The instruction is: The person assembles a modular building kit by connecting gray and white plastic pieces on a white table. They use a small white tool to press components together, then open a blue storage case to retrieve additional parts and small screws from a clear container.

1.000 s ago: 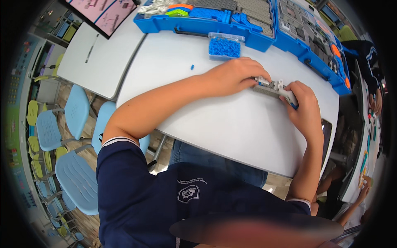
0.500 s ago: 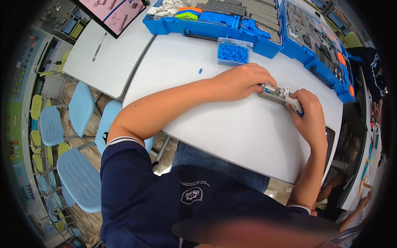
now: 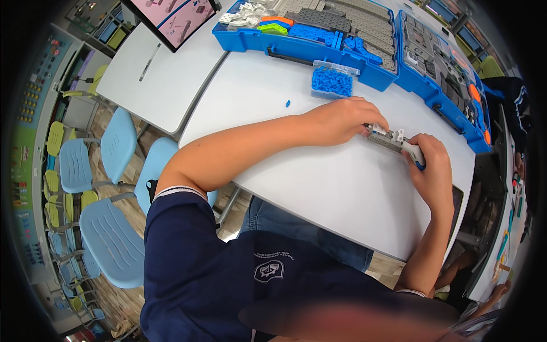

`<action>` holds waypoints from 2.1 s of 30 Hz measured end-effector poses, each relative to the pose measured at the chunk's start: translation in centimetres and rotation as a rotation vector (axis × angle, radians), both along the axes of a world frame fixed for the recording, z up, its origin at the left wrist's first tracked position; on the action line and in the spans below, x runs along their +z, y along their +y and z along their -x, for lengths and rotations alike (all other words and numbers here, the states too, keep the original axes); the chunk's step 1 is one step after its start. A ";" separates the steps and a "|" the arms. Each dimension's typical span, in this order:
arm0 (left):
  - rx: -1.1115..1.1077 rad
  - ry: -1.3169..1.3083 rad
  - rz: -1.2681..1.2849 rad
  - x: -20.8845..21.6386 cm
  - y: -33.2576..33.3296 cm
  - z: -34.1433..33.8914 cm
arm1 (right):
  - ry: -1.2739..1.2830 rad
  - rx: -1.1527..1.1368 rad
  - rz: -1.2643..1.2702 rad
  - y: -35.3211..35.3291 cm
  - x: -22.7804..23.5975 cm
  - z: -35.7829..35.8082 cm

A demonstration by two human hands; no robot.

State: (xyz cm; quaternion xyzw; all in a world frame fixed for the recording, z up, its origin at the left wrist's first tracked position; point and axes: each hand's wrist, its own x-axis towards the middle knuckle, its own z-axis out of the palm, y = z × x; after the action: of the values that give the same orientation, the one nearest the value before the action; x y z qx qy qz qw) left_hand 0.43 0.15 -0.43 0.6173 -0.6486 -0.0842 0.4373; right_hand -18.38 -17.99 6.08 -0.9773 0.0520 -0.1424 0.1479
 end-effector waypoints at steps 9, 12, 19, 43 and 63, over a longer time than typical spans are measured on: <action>0.004 -0.011 0.005 0.0 0.0 -0.1 | -0.046 0.033 0.017 -0.1 -0.2 -0.2; 0.007 -0.014 0.005 0.0 0.0 -0.1 | -0.054 0.039 0.016 -0.1 -0.3 -0.2; 0.010 -0.018 0.006 0.0 0.0 -0.1 | -0.048 0.029 0.024 -0.1 -0.2 -0.2; 0.033 -0.015 -0.055 0.0 0.0 -0.4 | 0.058 0.015 -0.019 -0.7 -0.3 0.2; -0.004 -0.069 0.024 -0.1 0.1 -0.5 | -0.027 0.087 0.061 -0.3 -0.6 -0.1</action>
State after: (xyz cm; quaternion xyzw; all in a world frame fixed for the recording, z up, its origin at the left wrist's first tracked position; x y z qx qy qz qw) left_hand 0.94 0.23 -0.49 0.6131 -0.6656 -0.0557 0.4220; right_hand -18.26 -18.28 5.45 -0.9806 0.0030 -0.1507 0.1250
